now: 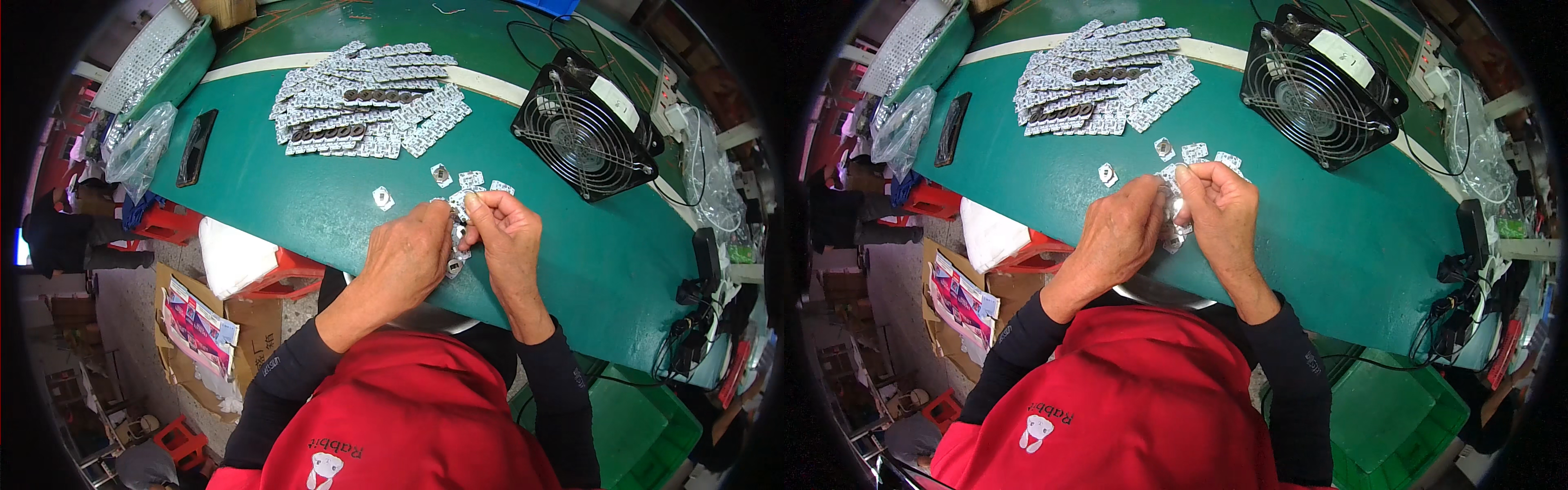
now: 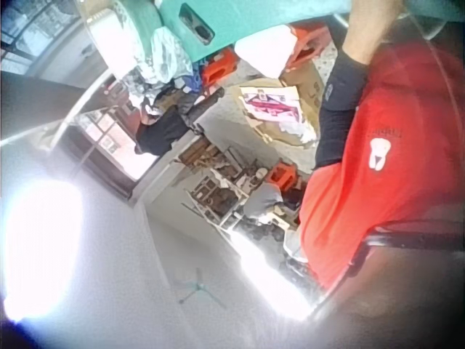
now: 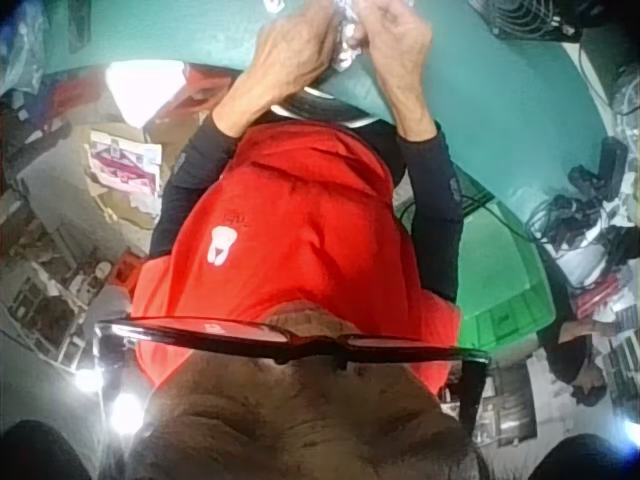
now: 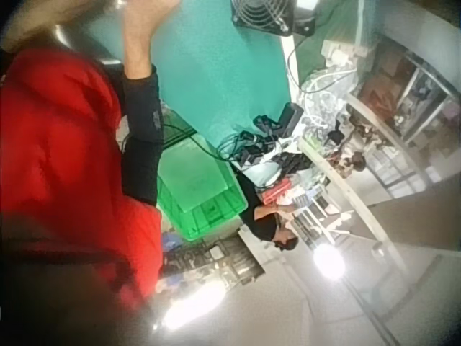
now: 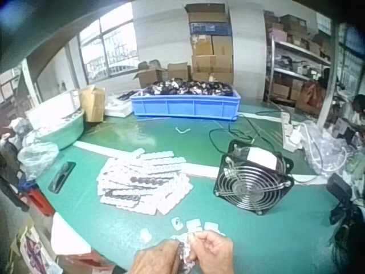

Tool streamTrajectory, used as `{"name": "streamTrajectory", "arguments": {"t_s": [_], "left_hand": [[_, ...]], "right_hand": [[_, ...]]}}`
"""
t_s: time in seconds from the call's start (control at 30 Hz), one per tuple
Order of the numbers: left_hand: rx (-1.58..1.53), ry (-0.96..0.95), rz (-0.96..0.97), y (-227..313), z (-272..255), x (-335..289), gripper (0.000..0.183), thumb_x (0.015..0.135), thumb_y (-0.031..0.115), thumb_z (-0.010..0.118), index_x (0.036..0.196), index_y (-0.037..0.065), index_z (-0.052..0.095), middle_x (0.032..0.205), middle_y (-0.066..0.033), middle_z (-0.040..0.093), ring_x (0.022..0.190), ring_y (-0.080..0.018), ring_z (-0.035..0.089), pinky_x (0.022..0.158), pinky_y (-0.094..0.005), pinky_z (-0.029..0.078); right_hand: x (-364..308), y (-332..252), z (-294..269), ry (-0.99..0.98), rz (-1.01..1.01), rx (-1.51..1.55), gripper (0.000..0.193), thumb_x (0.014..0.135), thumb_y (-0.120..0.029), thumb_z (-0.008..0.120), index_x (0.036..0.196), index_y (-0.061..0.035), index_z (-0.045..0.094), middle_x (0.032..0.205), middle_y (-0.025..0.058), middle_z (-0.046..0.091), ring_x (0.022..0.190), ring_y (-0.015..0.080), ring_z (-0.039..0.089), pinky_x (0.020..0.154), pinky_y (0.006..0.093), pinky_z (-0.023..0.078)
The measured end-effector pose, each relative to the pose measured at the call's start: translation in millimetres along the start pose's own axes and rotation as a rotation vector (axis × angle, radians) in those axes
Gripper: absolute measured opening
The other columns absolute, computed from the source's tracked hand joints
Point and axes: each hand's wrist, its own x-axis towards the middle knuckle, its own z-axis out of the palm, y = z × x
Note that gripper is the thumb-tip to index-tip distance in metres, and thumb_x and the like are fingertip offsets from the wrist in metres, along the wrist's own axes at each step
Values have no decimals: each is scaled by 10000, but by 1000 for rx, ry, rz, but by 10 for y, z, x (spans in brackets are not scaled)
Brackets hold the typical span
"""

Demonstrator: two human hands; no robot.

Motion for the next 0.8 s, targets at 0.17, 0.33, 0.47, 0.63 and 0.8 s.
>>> {"name": "streamTrajectory", "arguments": {"t_s": [0.17, 0.33, 0.47, 0.63, 0.8], "left_hand": [[-32, 13, -15, 15, 7, 13, 102, 856, 89, 485, 810, 10, 440, 697, -198, 515, 642, -404, 534, 537, -466, 409], [-60, 50, -17, 17, 35, 18, 113, 859, 86, 480, 799, 3, 432, 684, -204, 513, 629, -407, 525, 535, -469, 402], [-59, 60, -23, 8, 31, 37, 123, 858, 80, 477, 784, 0, 421, 668, -210, 507, 617, -405, 524, 529, -469, 398], [-60, 45, -6, 58, 43, 41, 121, 858, 77, 472, 784, -3, 419, 658, -215, 503, 606, -405, 524, 521, -470, 395], [-70, -16, -48, 57, 9, 16, 123, 866, 99, 460, 805, -7, 446, 657, -206, 526, 575, -389, 534, 513, -448, 406]], "right_hand": [[0, -14, -4, 23, 5, 29, 120, 837, -71, 600, 815, 46, 586, 641, 21, 559, 487, 55, 499, 433, 200, 427], [0, -38, 25, 45, 19, 49, 119, 838, -70, 600, 822, 48, 589, 640, 23, 558, 490, 58, 504, 435, 203, 431], [-4, -25, 4, 59, 20, 38, 113, 839, -65, 596, 821, 47, 592, 635, 24, 565, 487, 56, 505, 434, 200, 422], [-4, -23, 38, 86, -36, 12, 106, 831, -58, 605, 823, 47, 600, 618, 7, 556, 492, 51, 497, 445, 191, 403], [4, -69, 29, 113, -45, -142, 94, 816, -58, 628, 818, 36, 628, 613, -10, 548, 499, 34, 464, 463, 179, 371]]}}
